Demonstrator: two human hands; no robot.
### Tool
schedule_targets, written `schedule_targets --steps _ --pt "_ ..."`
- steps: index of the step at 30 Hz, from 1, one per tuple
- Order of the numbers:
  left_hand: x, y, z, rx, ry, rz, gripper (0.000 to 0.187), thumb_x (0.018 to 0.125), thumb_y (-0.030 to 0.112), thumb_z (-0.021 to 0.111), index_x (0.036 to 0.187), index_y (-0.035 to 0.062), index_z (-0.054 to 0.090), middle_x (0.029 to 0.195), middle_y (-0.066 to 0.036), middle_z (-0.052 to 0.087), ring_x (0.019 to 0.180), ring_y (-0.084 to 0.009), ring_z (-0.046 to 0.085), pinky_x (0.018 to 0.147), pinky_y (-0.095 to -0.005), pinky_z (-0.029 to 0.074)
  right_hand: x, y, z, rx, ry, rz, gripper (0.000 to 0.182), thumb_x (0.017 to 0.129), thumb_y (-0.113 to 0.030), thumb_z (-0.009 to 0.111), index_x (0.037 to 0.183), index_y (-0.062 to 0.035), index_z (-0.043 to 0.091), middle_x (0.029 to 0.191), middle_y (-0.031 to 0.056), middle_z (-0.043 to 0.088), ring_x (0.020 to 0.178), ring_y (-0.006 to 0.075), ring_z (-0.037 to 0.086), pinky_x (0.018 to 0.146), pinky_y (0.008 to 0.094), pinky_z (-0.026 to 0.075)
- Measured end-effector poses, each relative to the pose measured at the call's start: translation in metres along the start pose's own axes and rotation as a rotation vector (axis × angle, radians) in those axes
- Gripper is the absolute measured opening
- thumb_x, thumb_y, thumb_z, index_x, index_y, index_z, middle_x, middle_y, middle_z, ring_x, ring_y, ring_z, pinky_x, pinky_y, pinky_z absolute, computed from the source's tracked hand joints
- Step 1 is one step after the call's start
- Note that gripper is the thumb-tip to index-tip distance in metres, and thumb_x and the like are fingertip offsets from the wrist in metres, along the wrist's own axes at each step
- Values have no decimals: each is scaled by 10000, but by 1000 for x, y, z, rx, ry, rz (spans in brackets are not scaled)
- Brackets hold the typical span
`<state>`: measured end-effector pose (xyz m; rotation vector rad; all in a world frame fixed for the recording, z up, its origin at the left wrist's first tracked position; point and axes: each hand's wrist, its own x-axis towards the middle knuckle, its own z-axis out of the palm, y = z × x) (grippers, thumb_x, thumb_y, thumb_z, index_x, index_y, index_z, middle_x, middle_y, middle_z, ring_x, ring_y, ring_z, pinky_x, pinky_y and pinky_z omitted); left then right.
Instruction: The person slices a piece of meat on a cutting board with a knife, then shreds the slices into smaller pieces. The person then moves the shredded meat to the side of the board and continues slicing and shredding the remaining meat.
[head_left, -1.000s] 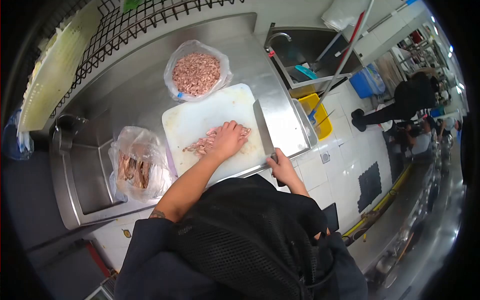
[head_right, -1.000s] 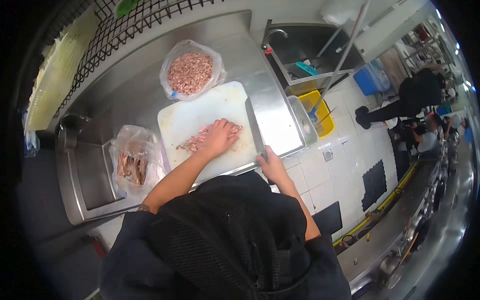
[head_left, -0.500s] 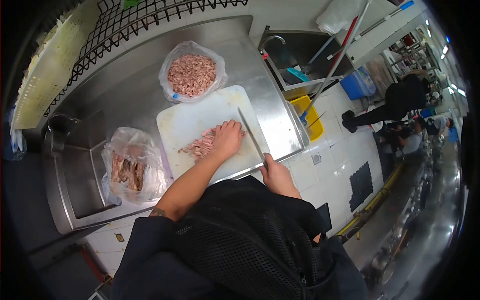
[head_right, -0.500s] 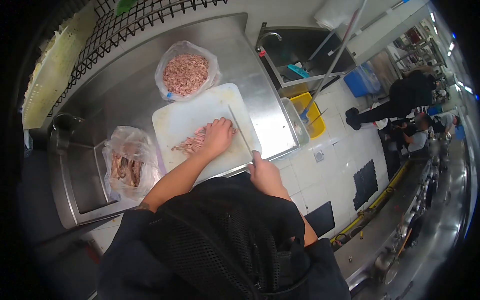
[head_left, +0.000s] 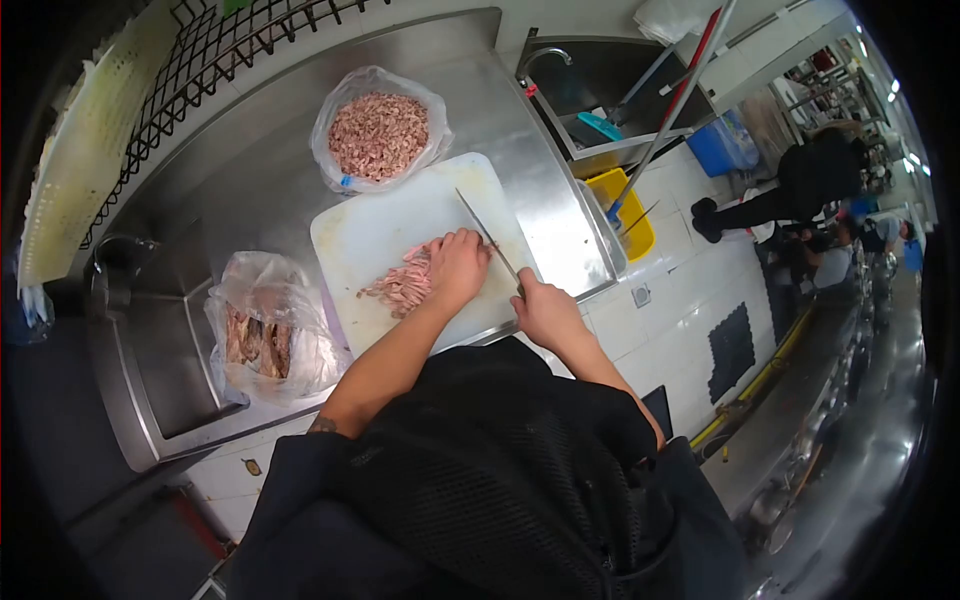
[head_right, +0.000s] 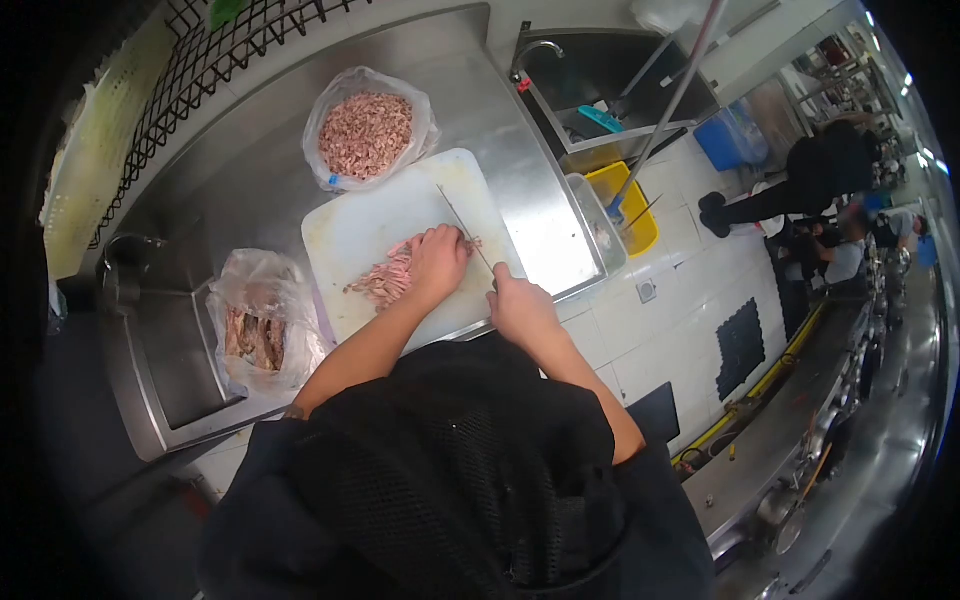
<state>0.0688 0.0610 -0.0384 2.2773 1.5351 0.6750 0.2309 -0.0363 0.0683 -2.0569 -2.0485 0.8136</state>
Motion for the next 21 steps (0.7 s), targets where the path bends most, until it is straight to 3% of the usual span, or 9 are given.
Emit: schedule_targets --steps 3,5,7,11,14,16,18,21 --pt "-1 -5 1 -33 1 -22 139 924 141 629 1016 44 664 1025 -128 661 1044 -336 629 949 -515 447 -31 -16 -13 -43 -87 82 301 985 -212 668 1145 -22 498 854 259 728 832 507 700 747 603 544" --pt "-1 -8 1 -26 1 -1 132 923 128 621 1009 37 662 1019 -135 660 1041 -343 629 949 -516 453 -23 4 26 -13 -123 100 304 987 -210 669 1135 -11 494 853 259 727 827 505 699 740 601 542" --pt "-2 -5 0 -14 11 47 128 912 113 616 996 27 660 1009 -150 656 1036 -357 628 948 -523 460 -6 28 66 159 16 64 315 989 -212 670 1145 -14 482 858 265 725 828 507 699 737 603 538" --pt "1 -10 1 20 -89 14 188 900 142 651 1058 45 683 1061 -126 665 1082 -324 624 996 -480 458 20 4 22 82 -18 28 315 993 -217 668 1143 -23 470 861 276 723 845 511 702 746 607 541" --pt "-2 -10 0 7 -105 -33 195 906 143 649 1075 55 690 1073 -118 668 1081 -303 627 1001 -474 444 -16 -19 -12 59 -96 53 301 1002 -211 648 1157 -12 484 872 288 722 867 512 709 774 604 551" --pt "-6 -10 -4 46 -11 -2 188 912 148 647 1073 61 691 1073 -117 671 1082 -294 629 1013 -475 422 -20 -13 5 43 -158 88 294 1003 -210 641 1155 -4 497 884 289 724 877 507 715 800 598 560" --pt "-9 -13 -2 72 -16 3 187 915 151 646 1072 61 691 1072 -118 671 1082 -295 628 1022 -476 412 -13 11 57 141 -73 95 313 1005 -198 640 1186 -2 477 875 293 720 858 515 704 757 612 542" --pt "-10 -10 2 92 -23 10 179 920 157 642 1064 62 690 1068 -116 670 1082 -297 628 1034 -479 401 20 8 48 153 -3 11 303 1003 -196 639 1176 0 485 888 297 719 851 517 701 766 616 541"
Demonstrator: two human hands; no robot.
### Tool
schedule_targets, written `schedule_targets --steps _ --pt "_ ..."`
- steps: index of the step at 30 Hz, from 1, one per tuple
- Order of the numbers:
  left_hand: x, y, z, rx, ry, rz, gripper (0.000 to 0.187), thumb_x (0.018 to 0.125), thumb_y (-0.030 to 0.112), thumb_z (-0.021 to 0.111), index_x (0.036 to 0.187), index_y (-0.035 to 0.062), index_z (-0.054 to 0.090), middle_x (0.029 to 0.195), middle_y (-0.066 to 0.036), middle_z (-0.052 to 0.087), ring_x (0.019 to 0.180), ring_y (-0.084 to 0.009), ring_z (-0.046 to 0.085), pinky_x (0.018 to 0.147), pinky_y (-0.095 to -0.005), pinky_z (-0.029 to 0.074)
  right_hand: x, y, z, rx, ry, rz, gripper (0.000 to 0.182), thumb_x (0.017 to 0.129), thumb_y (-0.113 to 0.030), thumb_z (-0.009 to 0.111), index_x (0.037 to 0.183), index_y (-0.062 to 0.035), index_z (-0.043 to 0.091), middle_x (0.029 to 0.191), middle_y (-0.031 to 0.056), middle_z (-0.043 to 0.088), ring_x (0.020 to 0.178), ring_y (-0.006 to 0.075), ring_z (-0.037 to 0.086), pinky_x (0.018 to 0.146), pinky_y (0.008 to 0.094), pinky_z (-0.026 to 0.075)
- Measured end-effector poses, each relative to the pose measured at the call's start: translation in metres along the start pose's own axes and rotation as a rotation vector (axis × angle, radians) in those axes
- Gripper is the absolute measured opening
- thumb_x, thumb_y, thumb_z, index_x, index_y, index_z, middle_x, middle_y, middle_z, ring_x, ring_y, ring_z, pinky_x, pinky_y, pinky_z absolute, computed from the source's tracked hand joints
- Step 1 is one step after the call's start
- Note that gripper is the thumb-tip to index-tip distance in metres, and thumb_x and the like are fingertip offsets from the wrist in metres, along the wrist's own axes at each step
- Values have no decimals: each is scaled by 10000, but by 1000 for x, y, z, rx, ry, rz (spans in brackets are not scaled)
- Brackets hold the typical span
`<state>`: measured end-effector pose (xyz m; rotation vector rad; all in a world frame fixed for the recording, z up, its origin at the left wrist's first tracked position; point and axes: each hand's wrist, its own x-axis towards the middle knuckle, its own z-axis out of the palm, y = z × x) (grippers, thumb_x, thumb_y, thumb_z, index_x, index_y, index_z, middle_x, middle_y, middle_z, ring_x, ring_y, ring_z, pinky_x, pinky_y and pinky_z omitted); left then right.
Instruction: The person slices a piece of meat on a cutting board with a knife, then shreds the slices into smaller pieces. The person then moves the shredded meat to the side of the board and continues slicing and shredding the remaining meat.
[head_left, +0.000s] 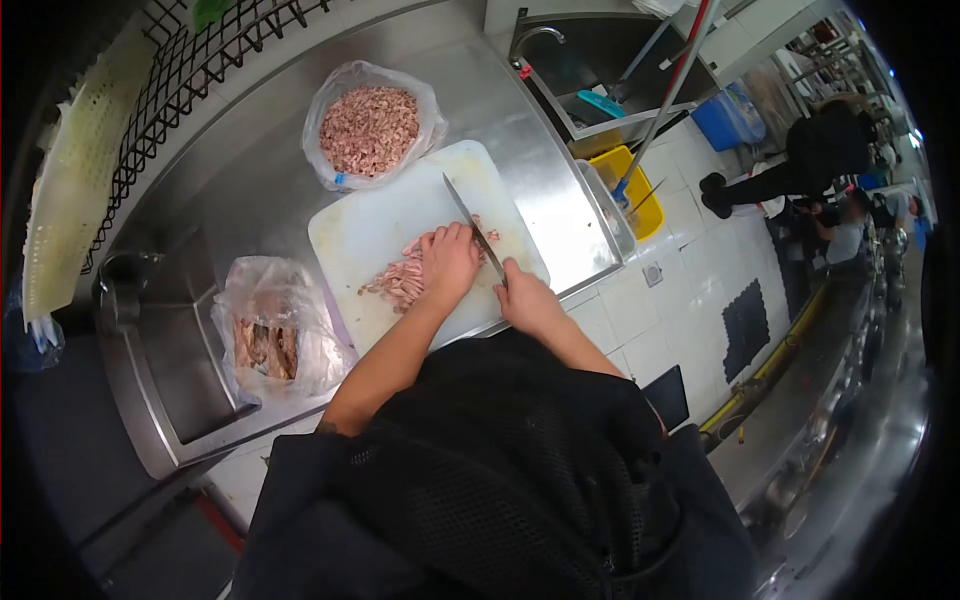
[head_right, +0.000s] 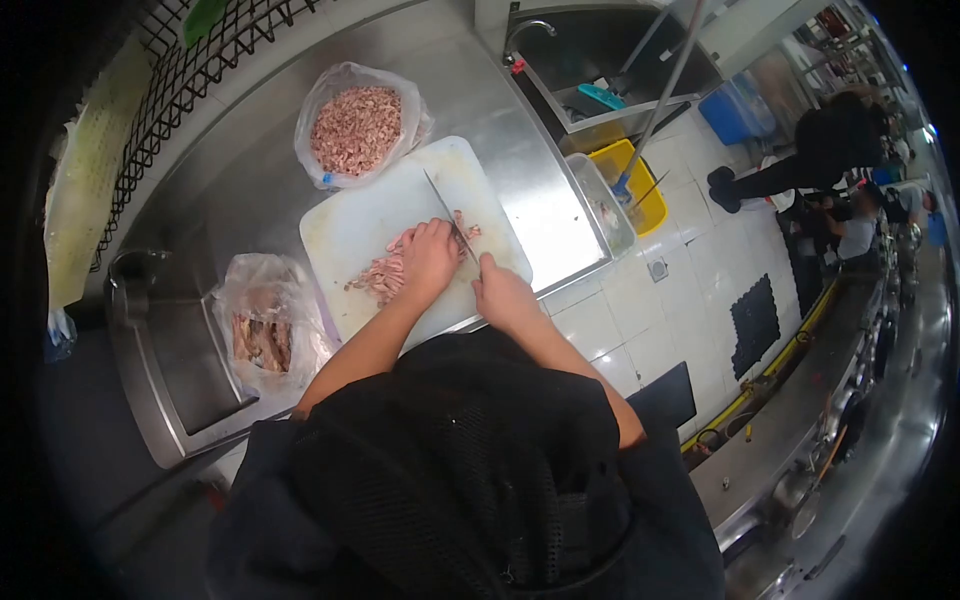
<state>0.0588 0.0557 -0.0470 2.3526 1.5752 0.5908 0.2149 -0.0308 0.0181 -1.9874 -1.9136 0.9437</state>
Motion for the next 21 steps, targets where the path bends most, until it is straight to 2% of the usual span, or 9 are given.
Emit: schedule_targets --steps 3,6,7,9,10,13,17,18,21 --pt "4 -3 -4 4 0 -13 171 926 163 638 1055 62 686 1064 -108 670 1080 -296 627 1040 -482 397 -10 -34 -50 -19 -99 -8 306 995 -185 632 1181 9 487 888 315 707 895 523 701 798 612 545" --pt "-2 -2 -4 -9 20 -27 167 934 165 632 1055 60 679 1060 -105 670 1082 -298 625 1048 -485 395 -47 -38 -57 -26 -168 64 316 993 -186 639 1184 16 490 883 310 704 890 517 700 797 606 544" --pt "-4 -2 -5 -10 48 -25 166 937 162 627 1058 58 675 1058 -108 668 1084 -301 624 1052 -485 394 -41 -26 -40 -30 -181 63 316 993 -186 639 1184 16 490 883 310 704 890 517 700 797 606 544" --pt "-6 -3 -6 18 17 -29 167 941 160 623 1063 57 672 1057 -110 665 1085 -303 621 1059 -487 392 -31 2 11 31 -58 64 283 984 -168 662 1127 9 493 889 307 707 869 526 690 774 609 538" --pt "-3 -3 -5 46 8 -17 168 945 158 619 1068 56 668 1056 -112 662 1086 -305 619 1066 -489 389 -23 1 10 32 -57 65 283 984 -168 662 1127 9 493 889 307 707 869 526 690 774 609 538" --pt "-2 -4 -4 -12 35 -3 119 950 138 620 1008 44 664 1041 -127 662 1056 -330 629 1037 -508 395 11 -12 -18 31 -91 -4 330 978 -173 654 1199 17 501 945 304 717 947 514 699 829 605 545" --pt "-6 -5 -10 -31 61 -5 132 956 147 619 1027 42 657 1044 -134 659 1071 -332 623 1032 -505 400 -34 -40 -70 28 -202 61 359 964 -174 670 1214 24 506 977 318 723 954 529 699 829 600 550" --pt "-7 -4 -13 -2 26 -9 149 959 156 614 1051 46 655 1067 -135 655 1098 -326 612 1057 -503 391 -39 -36 -57 26 -212 61 359 964 -174 670 1214 24 506 977 318 723 954 529 699 829 600 550" --pt "-11 -7 -11 45 -17 -17 168 961 161 607 1079 50 653 1093 -133 650 1129 -322 599 1080 -502 384 -24 3 18 119 -38 30 306 968 -145 671 1160 16 496 890 320 703 879 532 687 781 601 536"
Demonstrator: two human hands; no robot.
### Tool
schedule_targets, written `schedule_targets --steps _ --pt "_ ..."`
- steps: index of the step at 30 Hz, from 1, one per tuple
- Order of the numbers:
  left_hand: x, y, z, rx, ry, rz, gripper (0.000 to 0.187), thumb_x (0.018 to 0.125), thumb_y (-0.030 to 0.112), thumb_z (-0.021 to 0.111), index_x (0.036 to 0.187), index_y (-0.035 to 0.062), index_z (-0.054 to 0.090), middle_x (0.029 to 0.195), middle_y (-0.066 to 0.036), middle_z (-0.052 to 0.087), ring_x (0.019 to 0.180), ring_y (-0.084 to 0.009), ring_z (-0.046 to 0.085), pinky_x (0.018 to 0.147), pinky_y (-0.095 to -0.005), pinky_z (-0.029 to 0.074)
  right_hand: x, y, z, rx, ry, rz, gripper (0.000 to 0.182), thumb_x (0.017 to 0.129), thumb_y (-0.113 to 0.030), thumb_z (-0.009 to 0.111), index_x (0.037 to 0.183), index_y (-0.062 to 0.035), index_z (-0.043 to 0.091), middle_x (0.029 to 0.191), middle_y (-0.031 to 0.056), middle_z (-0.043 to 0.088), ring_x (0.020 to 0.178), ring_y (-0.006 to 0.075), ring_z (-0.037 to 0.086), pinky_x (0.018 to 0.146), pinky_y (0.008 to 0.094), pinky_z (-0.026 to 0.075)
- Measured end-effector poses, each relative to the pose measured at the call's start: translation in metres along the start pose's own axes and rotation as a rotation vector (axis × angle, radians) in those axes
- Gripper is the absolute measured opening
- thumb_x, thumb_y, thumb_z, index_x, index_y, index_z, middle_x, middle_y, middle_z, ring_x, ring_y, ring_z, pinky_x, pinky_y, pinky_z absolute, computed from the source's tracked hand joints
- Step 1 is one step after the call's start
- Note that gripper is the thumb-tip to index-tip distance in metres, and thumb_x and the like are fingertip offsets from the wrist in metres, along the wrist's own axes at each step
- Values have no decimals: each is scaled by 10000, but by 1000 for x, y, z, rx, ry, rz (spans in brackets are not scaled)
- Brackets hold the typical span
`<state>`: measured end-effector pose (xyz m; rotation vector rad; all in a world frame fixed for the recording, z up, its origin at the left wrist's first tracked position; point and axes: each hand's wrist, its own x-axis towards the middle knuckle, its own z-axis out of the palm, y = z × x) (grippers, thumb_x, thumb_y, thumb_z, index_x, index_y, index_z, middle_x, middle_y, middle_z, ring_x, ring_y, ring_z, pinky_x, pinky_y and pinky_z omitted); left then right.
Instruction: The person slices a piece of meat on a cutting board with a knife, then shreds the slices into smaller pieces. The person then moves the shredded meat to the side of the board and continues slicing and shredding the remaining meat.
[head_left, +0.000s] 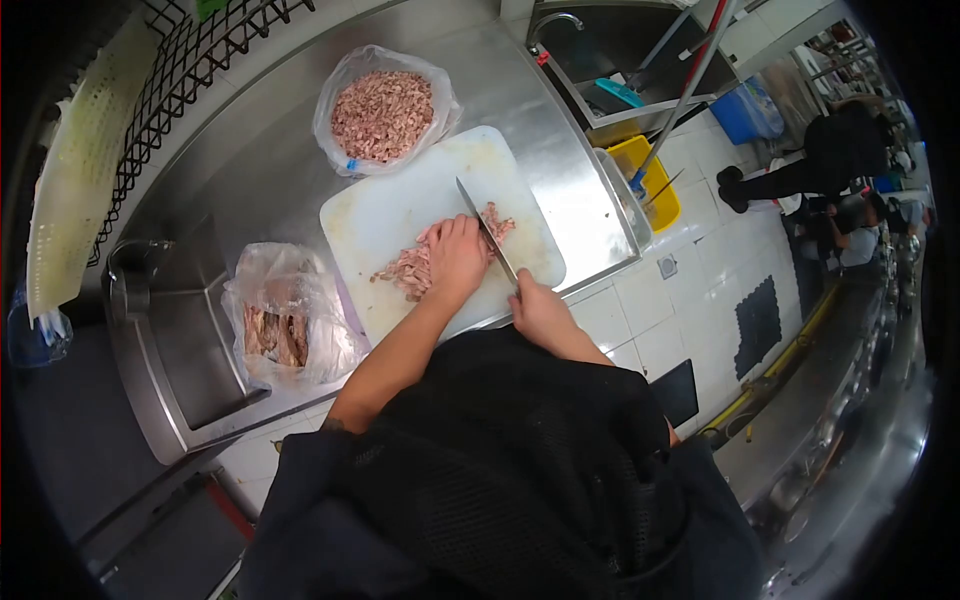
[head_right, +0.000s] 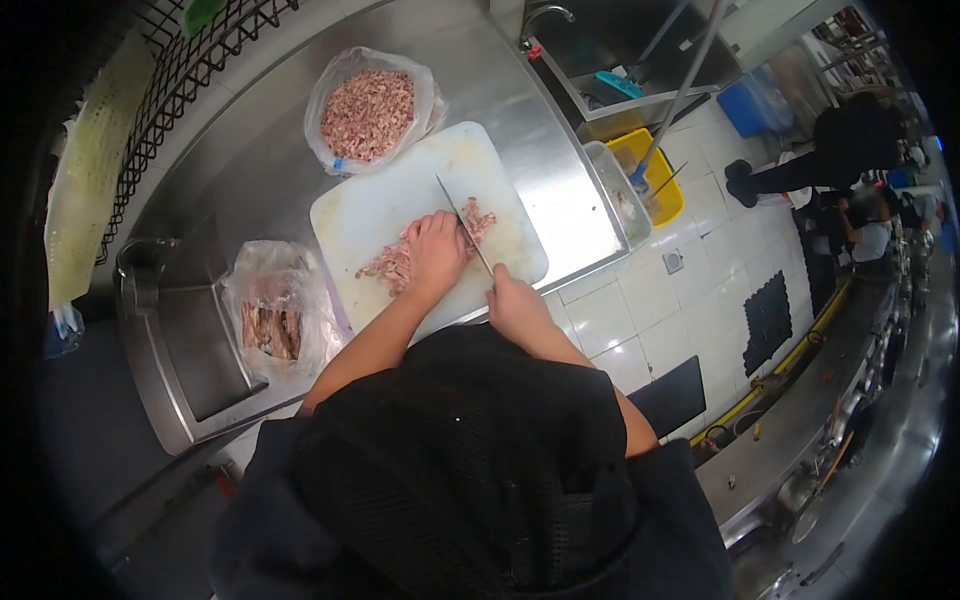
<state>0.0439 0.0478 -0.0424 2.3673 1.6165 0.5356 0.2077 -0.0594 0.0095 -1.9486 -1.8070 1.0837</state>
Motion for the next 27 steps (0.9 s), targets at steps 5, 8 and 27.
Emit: schedule_targets --steps 5,8,27 --pt "6 -1 2 17 22 65 168 966 162 609 1066 31 640 1084 -141 647 1102 -333 607 1041 -511 414 49 -7 7 22 100 -60 302 963 -142 673 1147 16 493 895 324 698 883 530 684 777 607 530" --pt "9 -5 -7 9 -31 28 185 965 166 611 1086 35 664 1110 -137 651 1108 -341 606 1029 -510 431 35 -3 6 34 88 -53 305 960 -149 679 1143 8 493 902 322 697 889 531 681 778 608 527" --pt "2 6 -41 -131 -111 281 256 897 203 674 1118 87 728 1142 -85 666 1162 -291 593 990 -488 414 -22 25 -33 211 237 50 293 928 -162 734 1089 -7 544 832 242 676 819 452 683 736 494 533"
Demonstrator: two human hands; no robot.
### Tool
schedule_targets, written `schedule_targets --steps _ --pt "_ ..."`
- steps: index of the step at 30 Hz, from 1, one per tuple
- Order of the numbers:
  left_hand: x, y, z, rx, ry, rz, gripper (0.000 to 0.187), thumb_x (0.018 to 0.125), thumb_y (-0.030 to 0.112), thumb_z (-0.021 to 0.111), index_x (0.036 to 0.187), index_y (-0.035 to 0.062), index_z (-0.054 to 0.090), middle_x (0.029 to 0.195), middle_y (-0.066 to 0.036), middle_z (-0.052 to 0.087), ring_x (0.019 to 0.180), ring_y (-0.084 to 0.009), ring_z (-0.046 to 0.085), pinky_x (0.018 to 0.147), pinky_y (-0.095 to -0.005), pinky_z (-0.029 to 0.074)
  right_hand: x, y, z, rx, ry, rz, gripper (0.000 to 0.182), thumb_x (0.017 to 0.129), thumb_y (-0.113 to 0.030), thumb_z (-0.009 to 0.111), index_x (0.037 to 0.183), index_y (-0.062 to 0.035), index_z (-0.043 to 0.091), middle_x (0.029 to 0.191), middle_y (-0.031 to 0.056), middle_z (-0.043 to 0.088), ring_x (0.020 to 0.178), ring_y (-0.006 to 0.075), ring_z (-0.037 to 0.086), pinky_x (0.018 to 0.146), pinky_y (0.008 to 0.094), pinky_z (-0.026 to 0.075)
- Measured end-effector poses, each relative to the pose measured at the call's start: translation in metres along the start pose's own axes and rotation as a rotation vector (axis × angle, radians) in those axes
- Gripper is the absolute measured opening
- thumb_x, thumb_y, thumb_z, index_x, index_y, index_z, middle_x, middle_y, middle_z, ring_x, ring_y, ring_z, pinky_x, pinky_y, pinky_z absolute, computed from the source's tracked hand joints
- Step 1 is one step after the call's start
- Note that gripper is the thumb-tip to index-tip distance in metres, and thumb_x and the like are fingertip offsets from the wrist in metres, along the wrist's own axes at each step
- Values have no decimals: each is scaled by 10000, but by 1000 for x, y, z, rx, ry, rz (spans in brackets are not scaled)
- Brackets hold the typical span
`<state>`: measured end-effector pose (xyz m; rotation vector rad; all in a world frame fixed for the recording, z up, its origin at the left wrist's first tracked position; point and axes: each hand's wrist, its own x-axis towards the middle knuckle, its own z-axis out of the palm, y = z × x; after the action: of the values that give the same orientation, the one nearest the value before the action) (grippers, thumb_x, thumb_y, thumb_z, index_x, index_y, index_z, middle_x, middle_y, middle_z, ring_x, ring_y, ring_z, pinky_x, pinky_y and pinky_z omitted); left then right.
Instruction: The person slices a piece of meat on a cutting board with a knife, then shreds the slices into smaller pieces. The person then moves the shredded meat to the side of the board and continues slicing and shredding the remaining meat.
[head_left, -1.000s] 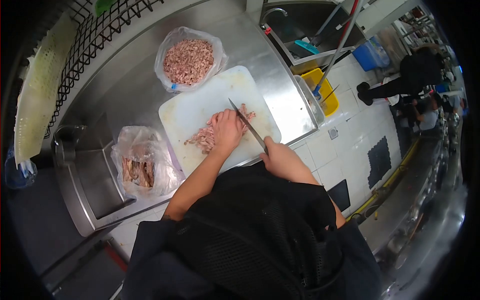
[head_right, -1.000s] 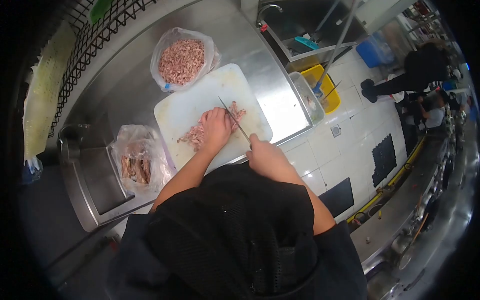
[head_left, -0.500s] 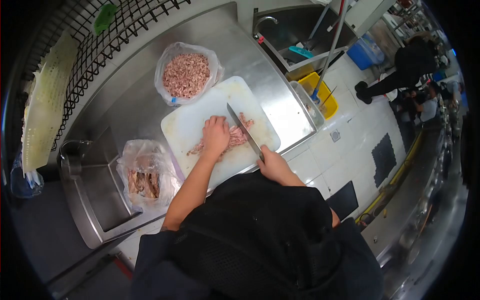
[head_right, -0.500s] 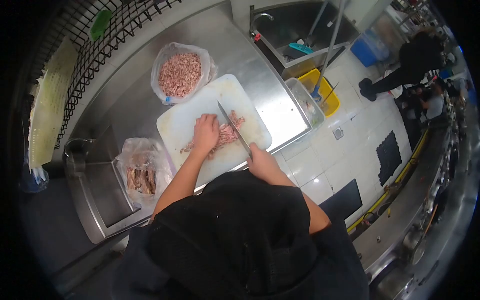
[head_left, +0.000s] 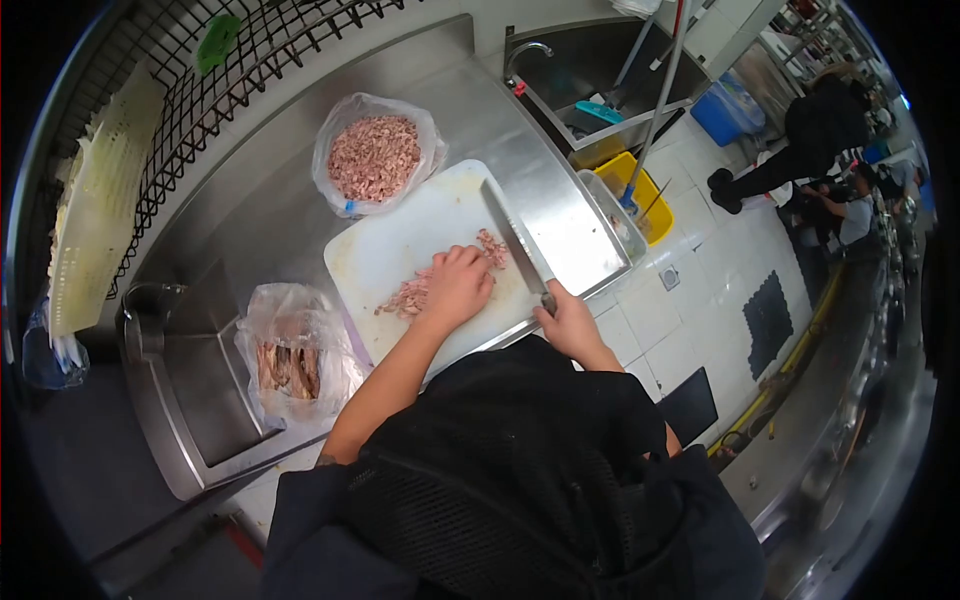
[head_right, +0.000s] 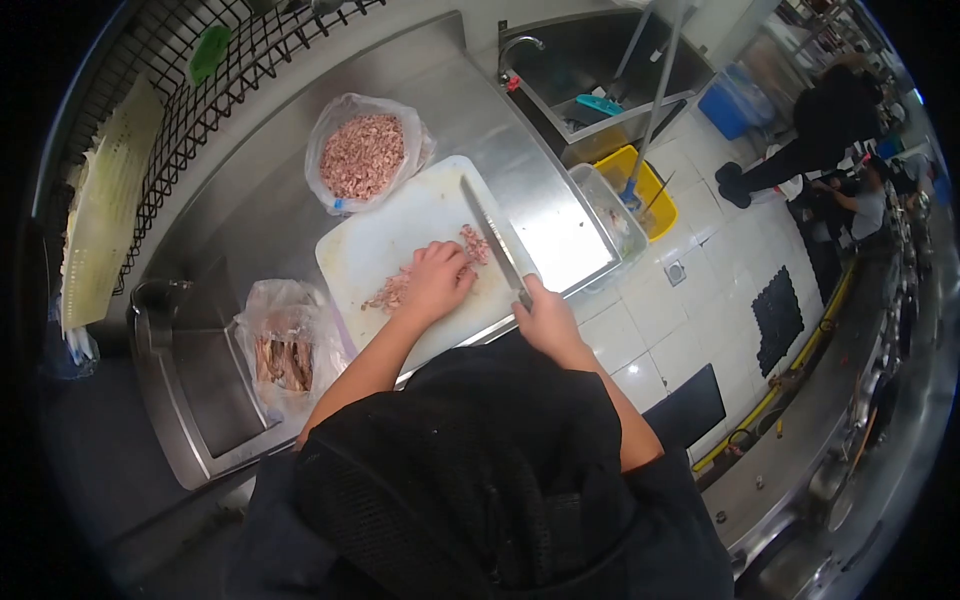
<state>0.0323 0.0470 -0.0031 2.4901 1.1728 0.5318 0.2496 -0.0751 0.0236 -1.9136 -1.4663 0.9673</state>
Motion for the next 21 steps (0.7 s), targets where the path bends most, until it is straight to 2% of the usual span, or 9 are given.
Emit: schedule_targets --steps 1,2,4,7,11,14,16,19,21 --pt "5 7 2 44 -49 67 273 857 171 682 1114 90 727 1146 -81 674 1168 -278 595 985 -481 413 1 2 -3 -2 46 -23 309 918 -161 747 1101 -26 536 873 297 701 903 520 683 745 577 540" --pt "9 12 5 39 -45 65 273 857 171 682 1114 90 727 1146 -81 674 1168 -278 595 985 -481 413 1 2 -7 -9 44 -24 309 918 -161 747 1101 -26 536 873 297 701 903 520 683 745 577 540" --pt "15 17 14 252 -207 76 259 820 109 670 1071 70 719 1132 -89 689 1155 -271 607 969 -469 413 2 -8 -20 59 -24 149 294 924 -150 748 1073 10 550 819 236 670 807 458 672 725 496 525" --pt "21 18 26 320 -228 133 249 818 78 661 1056 51 728 1119 -95 712 1135 -272 621 958 -464 416 5 17 -13 -179 -20 17 301 925 -140 744 1089 12 542 846 260 687 840 498 674 741 533 526" --pt "20 17 25 270 -186 175 236 805 77 661 1034 36 701 1076 -119 701 1096 -295 631 950 -476 415 5 29 5 -201 -34 30 319 922 -134 743 1111 11 531 874 283 697 886 524 674 764 571 526" --pt "25 20 9 120 -98 122 227 844 77 656 1058 46 723 1059 -134 712 1056 -308 645 936 -489 420 2 25 8 -202 -12 54 332 923 -128 739 1129 14 522 882 290 698 899 523 679 777 580 530" --pt "36 3 -7 -174 79 -233 225 859 51 641 1044 56 770 1075 -136 735 1068 -324 662 923 -500 464 4 28 6 -211 -22 46 333 921 -127 742 1127 15 522 894 294 701 913 524 681 782 581 532" --pt "35 -70 8 -195 25 -270 193 888 54 632 1007 51 785 1062 -175 734 1006 -388 665 917 -518 511 4 28 0 -207 -42 50 336 925 -136 725 1152 13 529 927 307 705 934 527 682 803 589 536" --pt "22 -78 10 -195 26 -248 177 908 73 625 982 36 782 1059 -190 728 1009 -404 659 926 -511 524 7 25 -2 -217 -82 56 344 928 -144 710 1181 11 536 957 318 709 957 526 684 824 598 539"
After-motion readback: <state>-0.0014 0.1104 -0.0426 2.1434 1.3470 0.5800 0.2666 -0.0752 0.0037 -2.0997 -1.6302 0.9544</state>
